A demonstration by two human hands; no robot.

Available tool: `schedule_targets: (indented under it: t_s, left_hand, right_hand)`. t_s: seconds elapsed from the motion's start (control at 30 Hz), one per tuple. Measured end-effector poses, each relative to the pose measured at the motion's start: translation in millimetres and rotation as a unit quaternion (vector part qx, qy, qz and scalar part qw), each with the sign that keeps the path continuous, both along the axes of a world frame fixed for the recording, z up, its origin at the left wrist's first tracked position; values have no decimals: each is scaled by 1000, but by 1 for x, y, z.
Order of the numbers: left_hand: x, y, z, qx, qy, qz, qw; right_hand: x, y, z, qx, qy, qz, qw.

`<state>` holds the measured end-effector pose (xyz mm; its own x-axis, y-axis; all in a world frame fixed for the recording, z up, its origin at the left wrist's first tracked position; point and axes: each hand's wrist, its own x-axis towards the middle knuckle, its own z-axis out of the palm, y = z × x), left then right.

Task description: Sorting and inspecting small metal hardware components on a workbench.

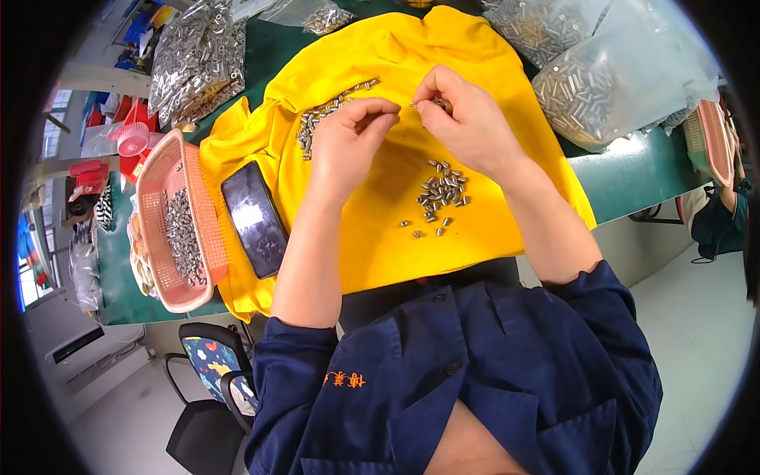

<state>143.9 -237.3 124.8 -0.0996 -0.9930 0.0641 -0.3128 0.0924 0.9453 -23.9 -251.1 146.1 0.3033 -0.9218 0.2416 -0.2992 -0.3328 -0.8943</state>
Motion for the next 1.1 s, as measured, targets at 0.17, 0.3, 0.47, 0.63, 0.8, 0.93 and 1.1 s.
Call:
schedule_targets:
  t_s: [0.17,0.3,0.47,0.63,0.8,0.93,1.1]
  left_hand:
    - [0,2,1,66,201,-9,977]
    - [1,3,0,153,408,-37,900]
    - [-2,4,0,167,455,-69,872]
    - [-2,4,-3,162,460,-76,870]
    - [-2,4,-2,140,425,-57,892]
    - [-5,4,-1,99,368,-42,924]
    - [-3,2,-1,76,335,-13,939]
  right_hand:
    - [-1,2,4,20,-35,24,999]
    - [0,3,7,45,-44,31,998]
    - [0,4,8,55,-72,44,995]
    - [-1,6,9,38,-51,54,997]
    - [2,7,8,-30,21,35,999]
    - [6,11,7,-57,69,9,996]
    - [3,6,1,-17,15,20,1000]
